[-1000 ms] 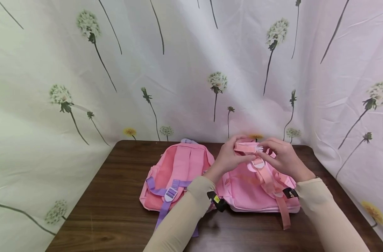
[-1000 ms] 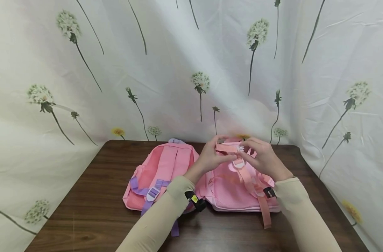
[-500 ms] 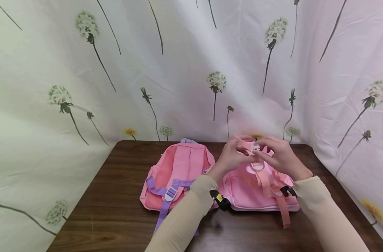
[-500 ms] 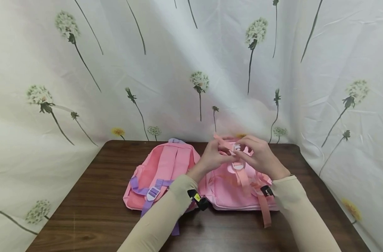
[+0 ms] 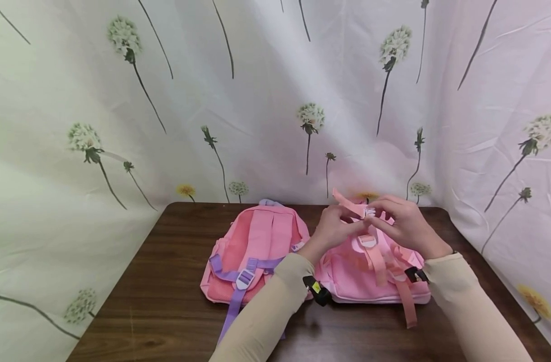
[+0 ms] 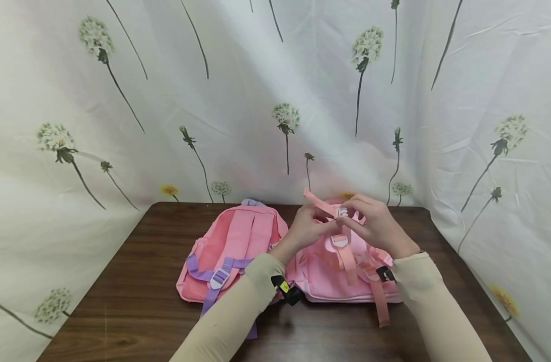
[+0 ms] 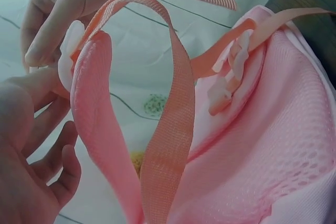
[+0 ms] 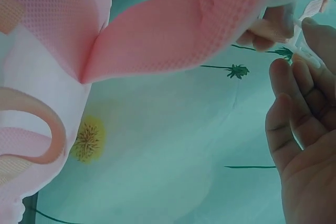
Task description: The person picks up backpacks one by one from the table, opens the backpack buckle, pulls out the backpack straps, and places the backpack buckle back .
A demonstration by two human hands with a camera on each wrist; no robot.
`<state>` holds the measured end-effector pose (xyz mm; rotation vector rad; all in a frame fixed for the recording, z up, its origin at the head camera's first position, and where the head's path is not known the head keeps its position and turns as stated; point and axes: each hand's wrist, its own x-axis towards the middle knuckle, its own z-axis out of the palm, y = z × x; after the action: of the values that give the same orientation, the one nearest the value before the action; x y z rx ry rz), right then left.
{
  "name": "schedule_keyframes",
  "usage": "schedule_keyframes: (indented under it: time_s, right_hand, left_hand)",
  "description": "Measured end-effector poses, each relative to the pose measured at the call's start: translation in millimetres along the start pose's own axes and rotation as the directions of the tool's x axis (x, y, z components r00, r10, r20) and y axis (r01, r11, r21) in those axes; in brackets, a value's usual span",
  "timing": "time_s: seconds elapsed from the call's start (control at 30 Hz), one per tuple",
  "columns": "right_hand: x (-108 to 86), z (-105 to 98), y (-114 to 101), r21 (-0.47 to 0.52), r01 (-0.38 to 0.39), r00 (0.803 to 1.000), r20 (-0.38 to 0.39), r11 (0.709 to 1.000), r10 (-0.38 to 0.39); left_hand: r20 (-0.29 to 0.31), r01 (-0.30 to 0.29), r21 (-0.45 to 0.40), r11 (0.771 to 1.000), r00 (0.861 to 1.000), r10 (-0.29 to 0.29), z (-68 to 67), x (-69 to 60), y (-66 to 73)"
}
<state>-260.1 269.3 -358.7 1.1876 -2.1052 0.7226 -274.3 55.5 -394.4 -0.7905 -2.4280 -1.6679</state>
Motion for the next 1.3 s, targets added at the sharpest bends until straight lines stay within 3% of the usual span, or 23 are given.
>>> schedule_keyframes:
  time_s: [0.2, 0.67, 1.03, 1.3]
  right_hand:
    - [-0.7, -1, -1, -0.002, 0.011, 1.0, 0.009, 1.0, -0.011]
    - [-1.6, -1, -1, 0.018, -0.001, 1.0, 0.029, 1.0, 0.001]
    - [-3.0, 3, 0, 0.036, -0.021, 0.999, 0.036, 0.999, 0.02]
    - [-5.3, 3, 4, 0.049, -0.062, 0.994, 0.089, 0.997, 0.058]
  left_hand:
    - [-0.003, -0.039, 0.008, 0.999, 0.999, 0.039, 0.3, -1.0, -0.9]
    - [0.017, -0.087, 0.137, 0.987, 0.996, 0.086, -4.1, -1.4, -1.3]
    - [0.038, -0.079, 0.294, 0.953, 0.997, 0.071, -8.9, -4.7, -0.2]
    - [0.077, -0.147, 0.403, 0.903, 0.989, 0.126, -11.2, -5.8, 0.2]
